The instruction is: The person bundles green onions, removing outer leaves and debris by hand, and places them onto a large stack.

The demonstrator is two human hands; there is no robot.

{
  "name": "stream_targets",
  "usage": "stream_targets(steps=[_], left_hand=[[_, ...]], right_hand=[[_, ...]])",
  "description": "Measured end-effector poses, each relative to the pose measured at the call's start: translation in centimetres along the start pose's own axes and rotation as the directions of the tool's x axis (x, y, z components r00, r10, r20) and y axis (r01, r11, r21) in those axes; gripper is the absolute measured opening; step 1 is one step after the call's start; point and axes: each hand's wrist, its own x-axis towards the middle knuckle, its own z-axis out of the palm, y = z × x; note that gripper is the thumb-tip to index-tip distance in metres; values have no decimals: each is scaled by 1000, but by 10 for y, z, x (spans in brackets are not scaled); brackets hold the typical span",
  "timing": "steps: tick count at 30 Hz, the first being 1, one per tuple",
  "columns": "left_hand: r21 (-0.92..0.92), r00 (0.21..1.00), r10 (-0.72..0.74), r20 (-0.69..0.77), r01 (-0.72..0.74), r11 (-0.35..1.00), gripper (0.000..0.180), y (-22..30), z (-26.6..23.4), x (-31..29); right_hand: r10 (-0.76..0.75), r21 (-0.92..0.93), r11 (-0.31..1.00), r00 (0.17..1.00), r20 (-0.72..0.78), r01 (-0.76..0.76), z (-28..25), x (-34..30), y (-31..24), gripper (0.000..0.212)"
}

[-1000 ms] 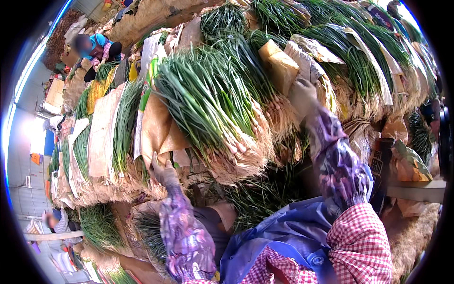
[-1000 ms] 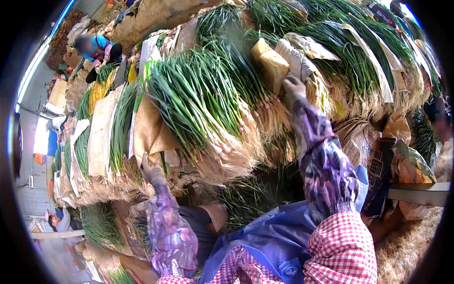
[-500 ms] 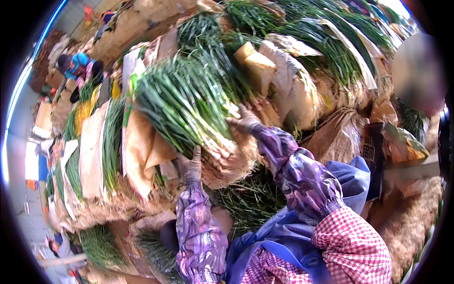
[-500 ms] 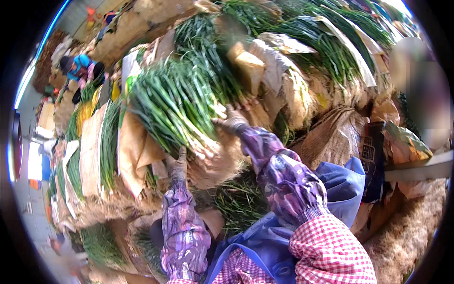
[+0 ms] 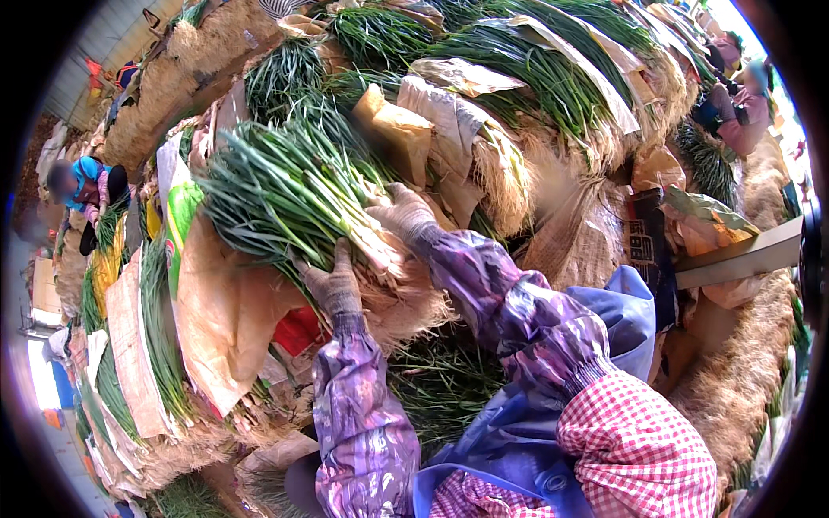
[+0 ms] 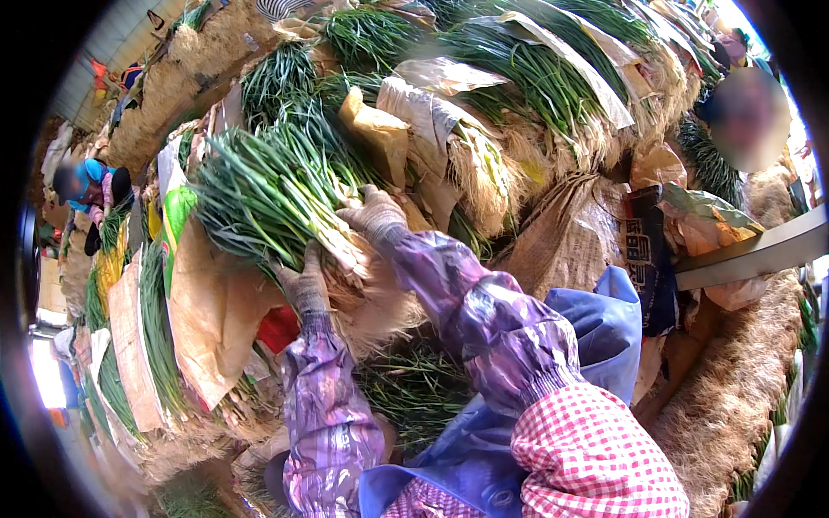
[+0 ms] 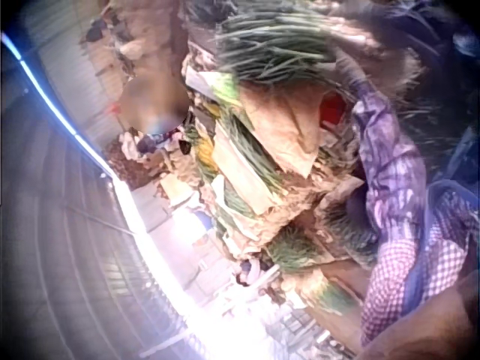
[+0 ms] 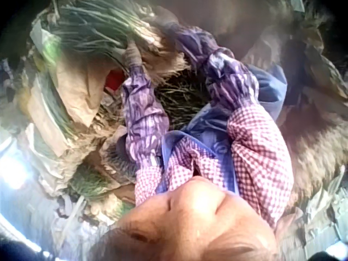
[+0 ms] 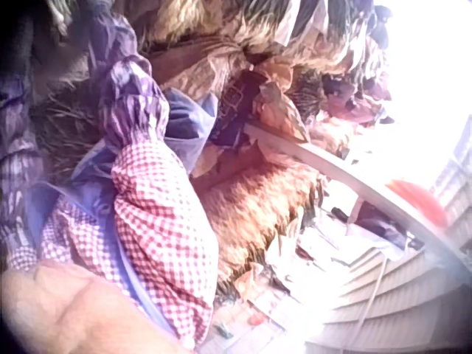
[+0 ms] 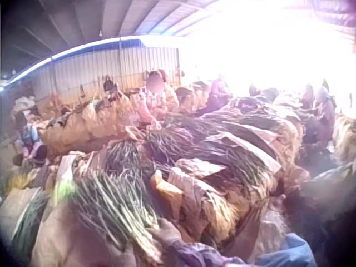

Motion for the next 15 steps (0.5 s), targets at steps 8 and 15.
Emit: stream_targets(steps=[8, 15], left_hand=[[-326, 993, -101, -55, 78, 942, 68, -33, -27, 19], [-153, 978, -209, -3, 206, 967, 52, -55, -138, -7]], right_hand=[[-307, 187, 929, 947, -93, 320, -75, 82, 123, 52], [-560, -284, 824, 784, -268, 491, -22, -82, 15, 36]])
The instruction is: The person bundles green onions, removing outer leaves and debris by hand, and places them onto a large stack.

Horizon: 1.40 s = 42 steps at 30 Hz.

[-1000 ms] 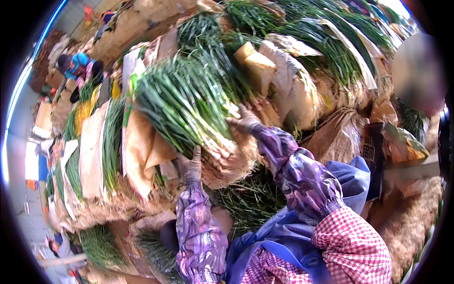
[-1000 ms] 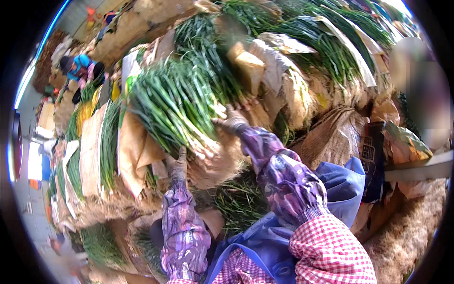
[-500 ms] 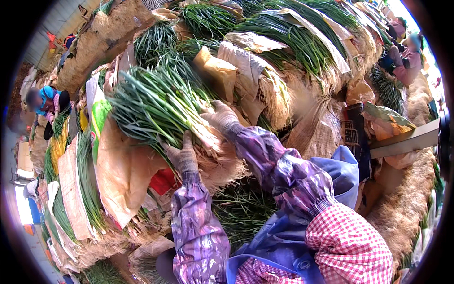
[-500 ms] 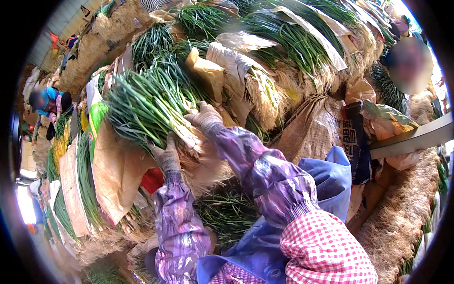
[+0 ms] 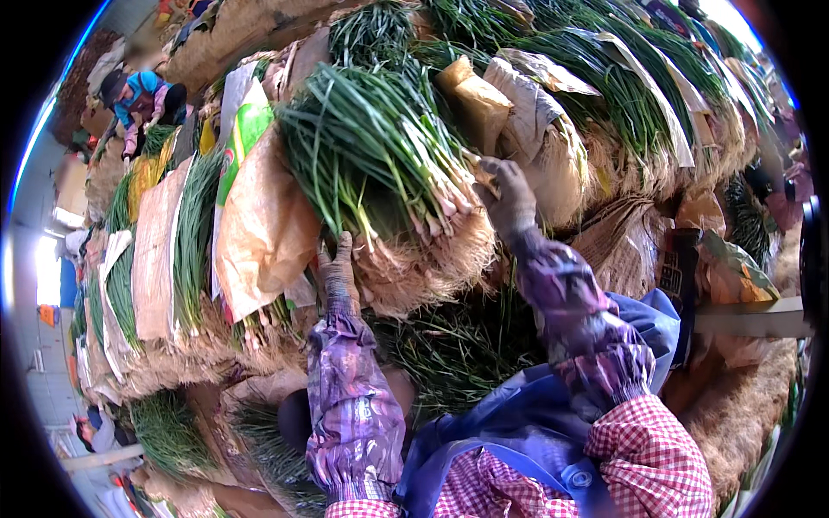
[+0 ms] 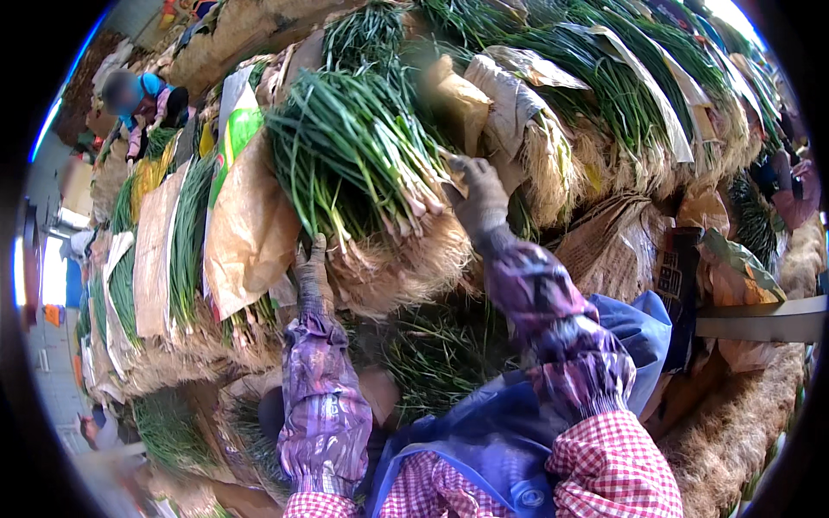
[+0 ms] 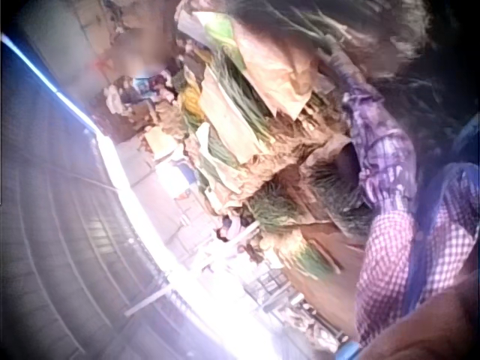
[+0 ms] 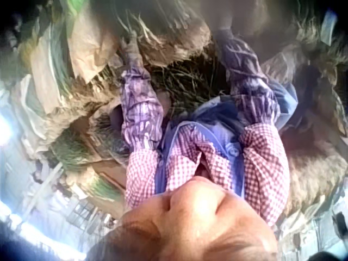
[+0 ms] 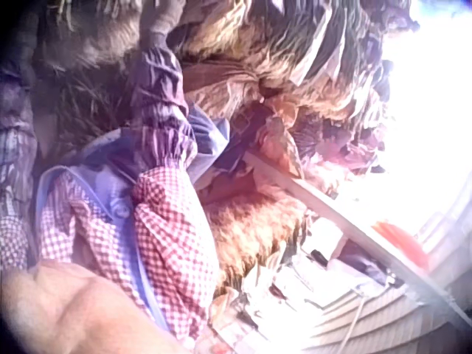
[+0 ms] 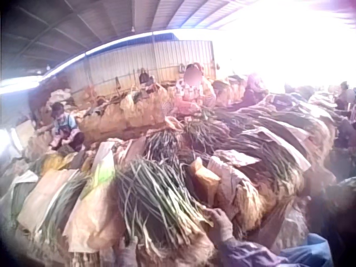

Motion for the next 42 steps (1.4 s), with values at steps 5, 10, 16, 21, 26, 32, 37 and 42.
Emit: stream_targets(steps=[5, 10, 16, 21, 26, 32, 37, 42], left_hand=[[-130, 984, -155, -83, 144, 981, 50, -2, 6, -52], [-103, 954, -270, 130, 284, 953, 33, -5, 45, -72], [66, 959, -226, 170, 218, 974, 40, 10, 74, -116], [-399, 919, -363, 156, 395, 828, 36, -69, 52, -106], [-356, 844, -399, 359, 519, 777, 23, -75, 40, -133], [-248, 926, -247, 284, 320, 914, 17, -40, 4, -176], [-468, 840, -449, 304, 542, 698, 17, -22, -14, -221], [-476, 722, -396, 567, 680, 558, 26, -8, -28, -256]], right_hand=[[-217, 50, 976, 903, 371, 214, 10, -62, -74, 31], [-180, -298, 874, 824, 538, 385, 30, -46, -29, 40], [-104, -233, 927, 799, 592, 293, 10, -18, 58, 28], [-171, -258, 936, 952, 255, 237, 2, -52, -25, 20], [69, -453, 856, 814, 576, 248, 25, -137, -68, 29], [59, -318, 878, 577, 814, 357, 23, -174, -99, 34], [140, 238, 878, 700, 701, -414, -9, -171, -79, 46], [139, 178, 421, 257, 956, -889, 12, -174, -87, 37]])
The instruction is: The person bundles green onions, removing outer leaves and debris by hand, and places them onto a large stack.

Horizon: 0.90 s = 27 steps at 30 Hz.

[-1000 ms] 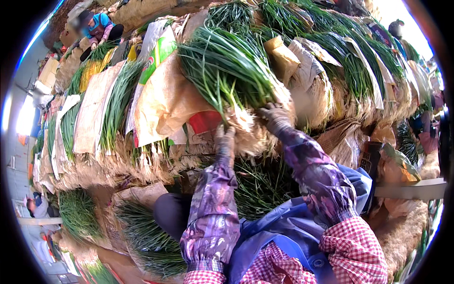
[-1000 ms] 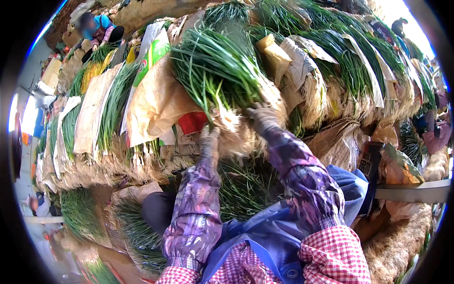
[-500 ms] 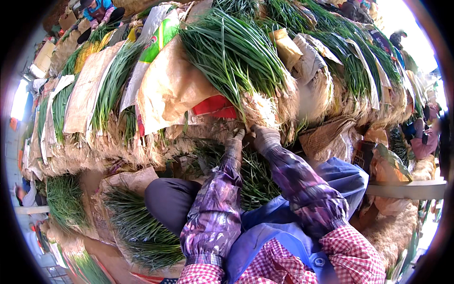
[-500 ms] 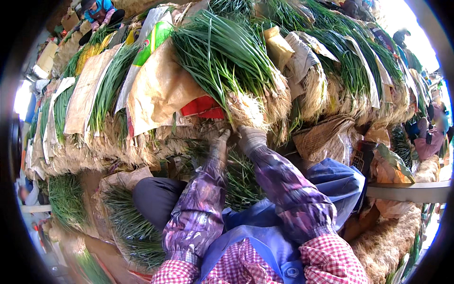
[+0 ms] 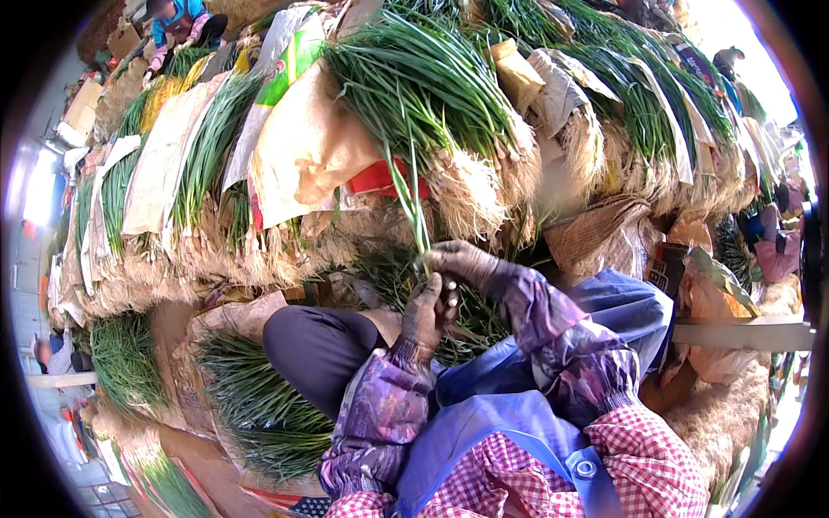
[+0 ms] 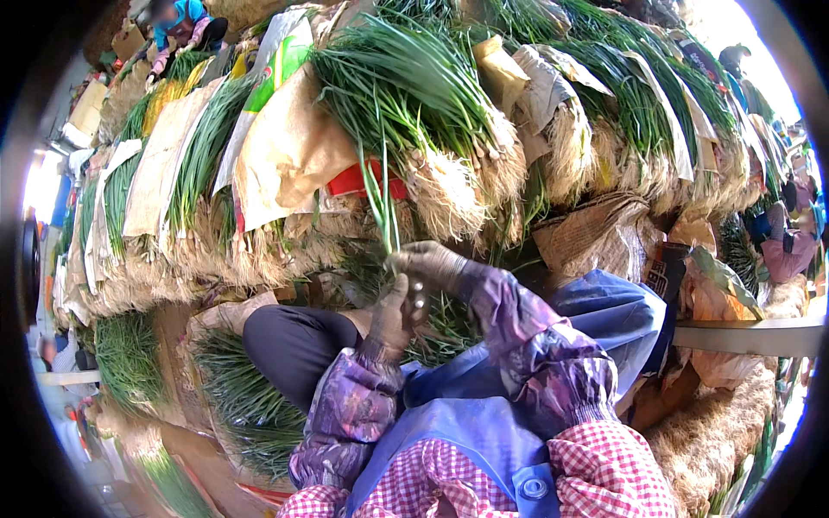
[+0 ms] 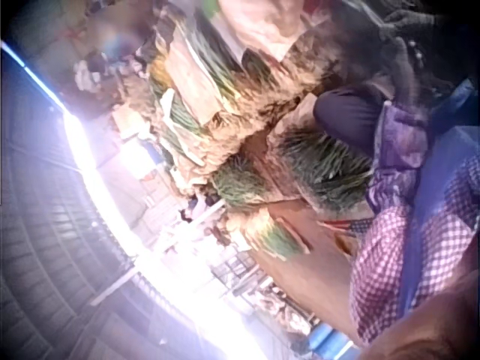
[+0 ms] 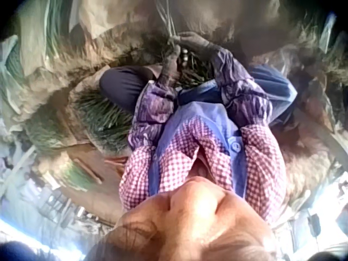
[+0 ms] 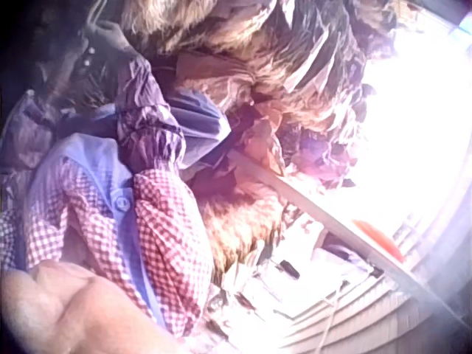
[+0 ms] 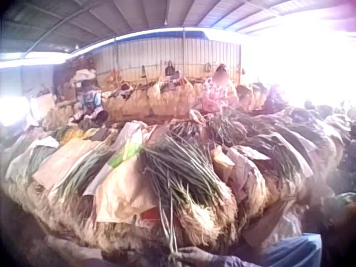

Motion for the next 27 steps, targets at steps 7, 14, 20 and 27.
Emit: stream_targets(steps=[7, 14, 20, 27], left_hand=[[10, 936, 330, 126, -334, 943, 33, 18, 22, -23], [-24, 974, 223, -35, -224, 974, 37, 17, -2, 24], [139, 946, 323, 37, -325, 936, 42, 26, 13, 32], [202, 967, 201, -155, -168, 965, 21, 7, 16, 33]], right_hand=[[34, -908, 100, 913, -406, -407, -63, 22, 46, 23], [-808, -944, 288, 488, -330, -162, -41, 39, -91, 42], [-920, -972, 111, 391, -22, 208, -27, 25, -101, 14], [-420, -891, 421, 907, -24, 171, -12, -8, -7, 19]])
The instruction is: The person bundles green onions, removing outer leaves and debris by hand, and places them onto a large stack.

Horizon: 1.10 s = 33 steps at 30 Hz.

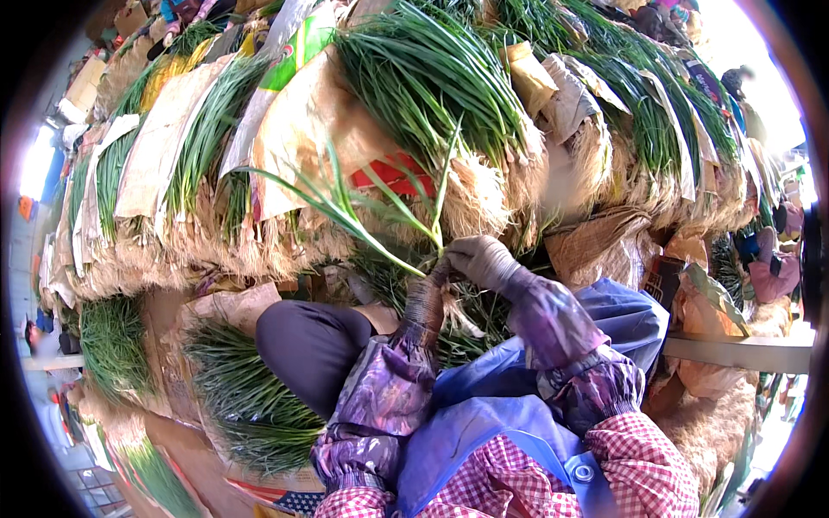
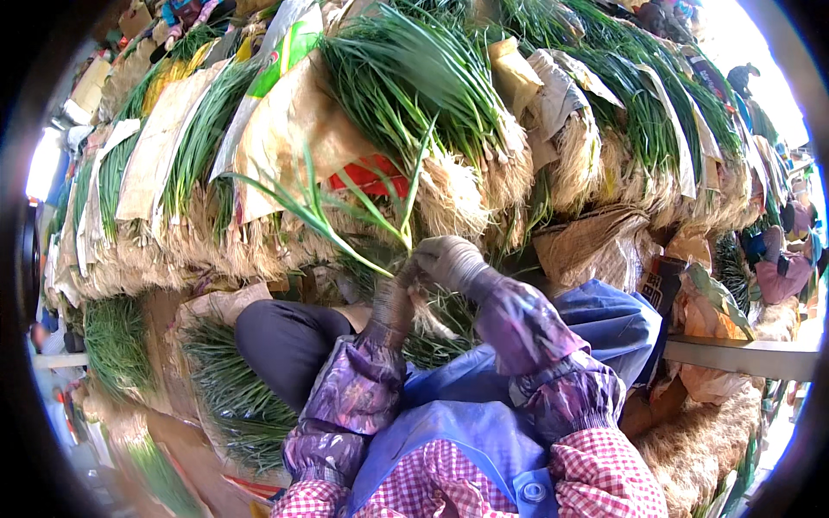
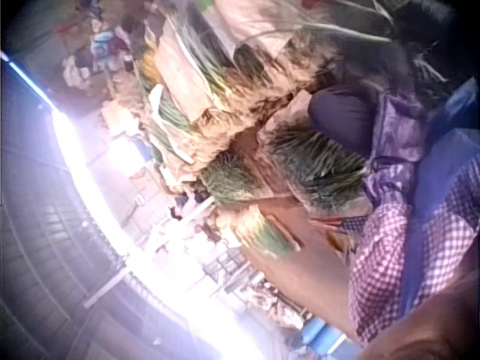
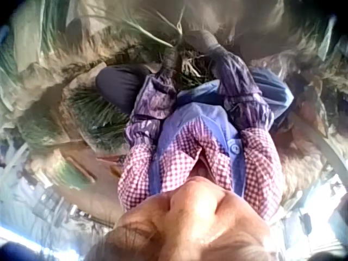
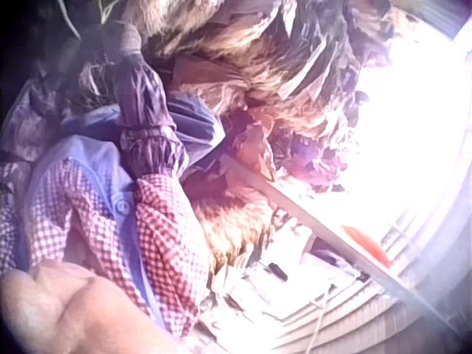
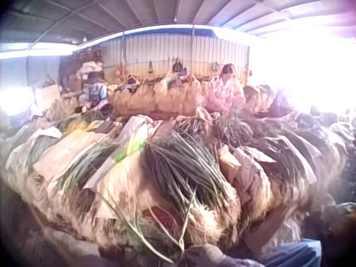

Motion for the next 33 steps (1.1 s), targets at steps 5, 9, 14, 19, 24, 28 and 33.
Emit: stream_targets(steps=[5, 9, 14, 19, 24, 28, 33], left_hand=[[-7, 999, -28, -38, 28, 1000, 16, -8, -5, -13], [-55, 994, -50, -93, 45, 997, 13, -22, -16, -15], [-399, 955, -279, 99, 294, 868, 19, -17, -22, -24], [-359, 979, -162, 125, 197, 912, 21, -20, -43, -41], [-379, 980, -175, 93, 197, 904, 24, -19, -42, -44], [-53, 957, -222, 187, 235, 971, 39, -3, -33, -55], [-440, 835, 227, 502, 20, 898, 47, 9, -33, -65]], right_hand=[[292, 494, 846, 950, -114, -201, 2, 10, -2, 41], [192, 467, 878, 970, -148, -103, 26, 28, -8, 37], [233, 259, 957, 879, -415, -131, 54, 10, 15, 25], [104, -495, 819, 924, -368, -290, 7, 7, 74, 21], [228, -526, 849, 861, 454, 52, 0, -13, 27, 36], [243, 472, 796, 914, 325, -379, -21, 11, -19, 37], [-176, -163, 979, 900, -398, 120, -18, 45, -26, 18]])
